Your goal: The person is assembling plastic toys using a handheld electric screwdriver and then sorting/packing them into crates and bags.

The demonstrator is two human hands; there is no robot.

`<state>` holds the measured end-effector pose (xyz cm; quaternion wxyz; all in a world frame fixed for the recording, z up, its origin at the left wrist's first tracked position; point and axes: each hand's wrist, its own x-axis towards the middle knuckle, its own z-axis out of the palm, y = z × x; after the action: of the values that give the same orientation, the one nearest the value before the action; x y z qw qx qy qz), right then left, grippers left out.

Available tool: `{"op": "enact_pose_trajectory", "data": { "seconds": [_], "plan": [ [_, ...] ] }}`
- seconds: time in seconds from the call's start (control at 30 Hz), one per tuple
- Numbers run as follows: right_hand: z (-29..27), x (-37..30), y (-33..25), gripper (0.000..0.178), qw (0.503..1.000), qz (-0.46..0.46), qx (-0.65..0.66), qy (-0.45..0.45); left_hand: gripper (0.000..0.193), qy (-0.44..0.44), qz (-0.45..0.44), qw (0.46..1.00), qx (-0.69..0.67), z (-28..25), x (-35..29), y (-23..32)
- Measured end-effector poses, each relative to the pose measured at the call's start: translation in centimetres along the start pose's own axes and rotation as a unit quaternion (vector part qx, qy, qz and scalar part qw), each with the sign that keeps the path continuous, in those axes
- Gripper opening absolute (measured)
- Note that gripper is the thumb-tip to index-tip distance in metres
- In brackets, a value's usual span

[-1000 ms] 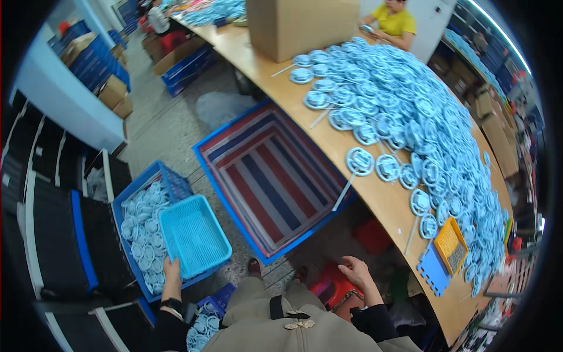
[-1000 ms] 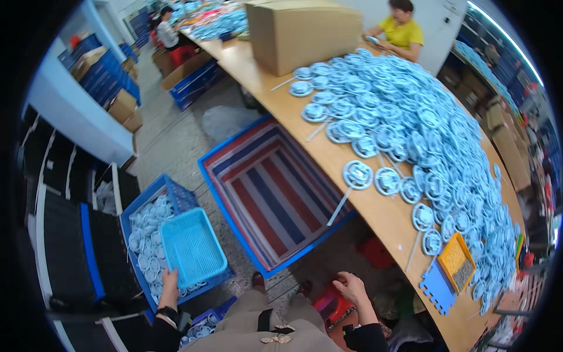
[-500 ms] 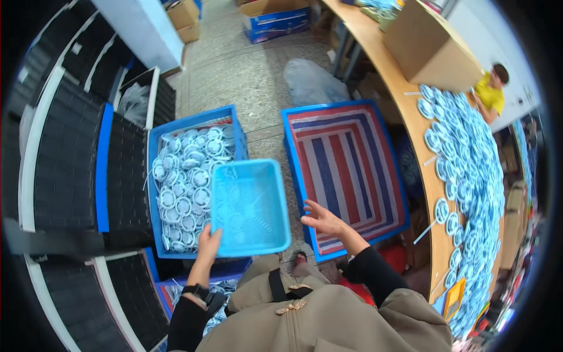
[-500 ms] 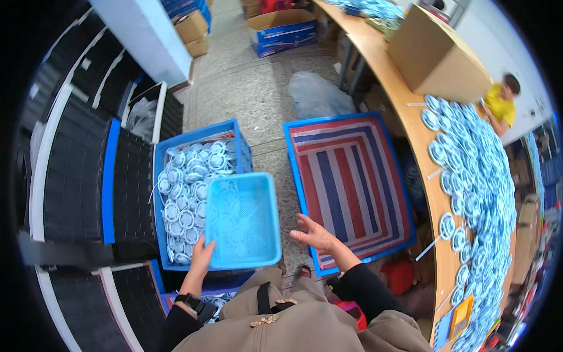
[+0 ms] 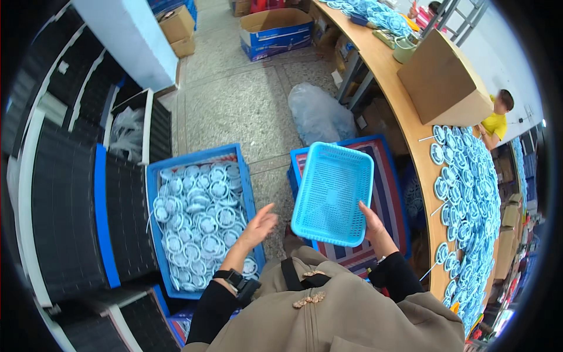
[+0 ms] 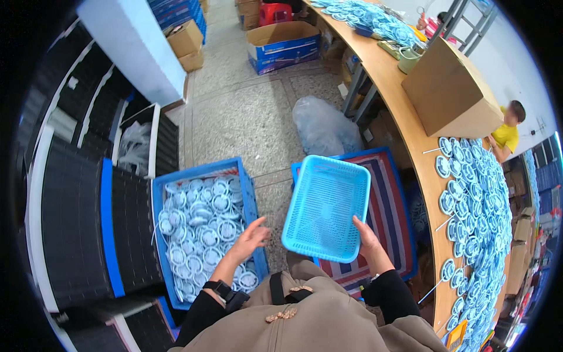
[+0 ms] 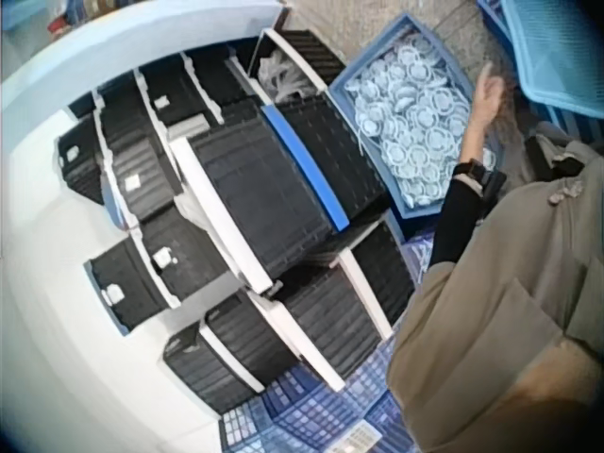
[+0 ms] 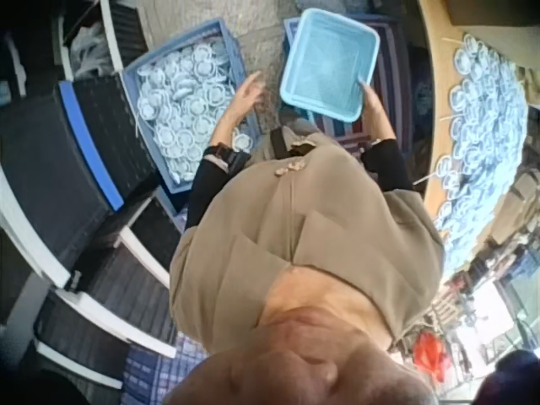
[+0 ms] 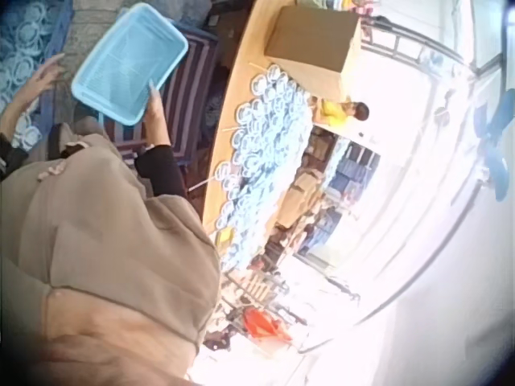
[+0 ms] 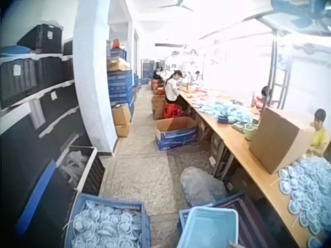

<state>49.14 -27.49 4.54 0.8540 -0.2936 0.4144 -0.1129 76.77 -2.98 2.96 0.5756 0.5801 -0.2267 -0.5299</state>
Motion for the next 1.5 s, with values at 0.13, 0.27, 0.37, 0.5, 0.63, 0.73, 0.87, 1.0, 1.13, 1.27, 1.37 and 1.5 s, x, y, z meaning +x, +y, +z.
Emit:
{"op": "enact_pose_trajectory", "data": {
  "seconds": [0.13, 0.27, 0.37, 0.5, 0.63, 0.73, 0.87, 1.0, 1.13, 1.27, 1.37, 1.5],
  "plan": [
    [-4.5, 5.2, -3.8, 0.062, 0.986, -0.071, -0.027, 0.146, 0.05, 0.176, -0.135, 0.959, 0.178, -11.5, 0.7, -7.0],
    [-8.6, 9.2, -4.6, 0.055, 0.96, -0.048, 0.059, 0.271, 0.027, 0.338, -0.264, 0.901, -0.063, -22.5, -6.3, -11.8],
    [-12.1, 12.0, -3.9, 0.049, 0.939, -0.037, 0.141, 0.313, 0.031, 0.405, -0.48, 0.778, -0.028, -25.9, -6.7, -9.4],
    [-11.9, 16.2, -4.9, 0.044, 0.893, 0.025, 0.198, 0.404, 0.02, 0.416, -0.474, 0.774, 0.046, -32.8, 2.4, -1.7],
    [-6.8, 20.8, -7.6, 0.043, 0.883, 0.008, 0.164, 0.44, 0.01, 0.274, -0.244, 0.915, 0.168, -44.3, 21.2, 4.8],
    [-5.5, 22.5, -9.4, 0.049, 0.872, -0.009, 0.223, 0.437, 0.027, 0.212, -0.191, 0.938, 0.195, -37.1, 42.6, 16.0],
    [-3.9, 27.6, -13.1, 0.057, 0.887, 0.003, 0.217, 0.407, 0.043, 0.124, -0.1, 0.938, 0.308, -27.5, 62.4, 23.5],
    [-4.7, 35.4, -15.4, 0.062, 0.886, -0.048, 0.226, 0.401, 0.046, -0.068, -0.064, 0.911, 0.403, -20.2, 75.9, 22.0],
    [-2.3, 43.4, -19.9, 0.063, 0.873, -0.069, 0.204, 0.437, 0.065, -0.24, -0.031, 0.797, 0.554, -13.9, 84.6, 15.5],
    [0.3, 47.6, -20.2, 0.061, 0.855, -0.051, 0.228, 0.464, 0.101, -0.301, -0.047, 0.643, 0.703, -6.6, 91.7, 12.1],
    [2.3, 50.6, -17.3, 0.061, 0.815, -0.082, 0.299, 0.49, 0.111, -0.338, 0.042, 0.513, 0.788, -1.7, 97.8, 7.0],
    [7.6, 53.6, -13.1, 0.065, 0.758, -0.119, 0.335, 0.546, 0.119, -0.406, 0.144, 0.429, 0.794, 1.5, 105.3, -1.5]
  ]
}}
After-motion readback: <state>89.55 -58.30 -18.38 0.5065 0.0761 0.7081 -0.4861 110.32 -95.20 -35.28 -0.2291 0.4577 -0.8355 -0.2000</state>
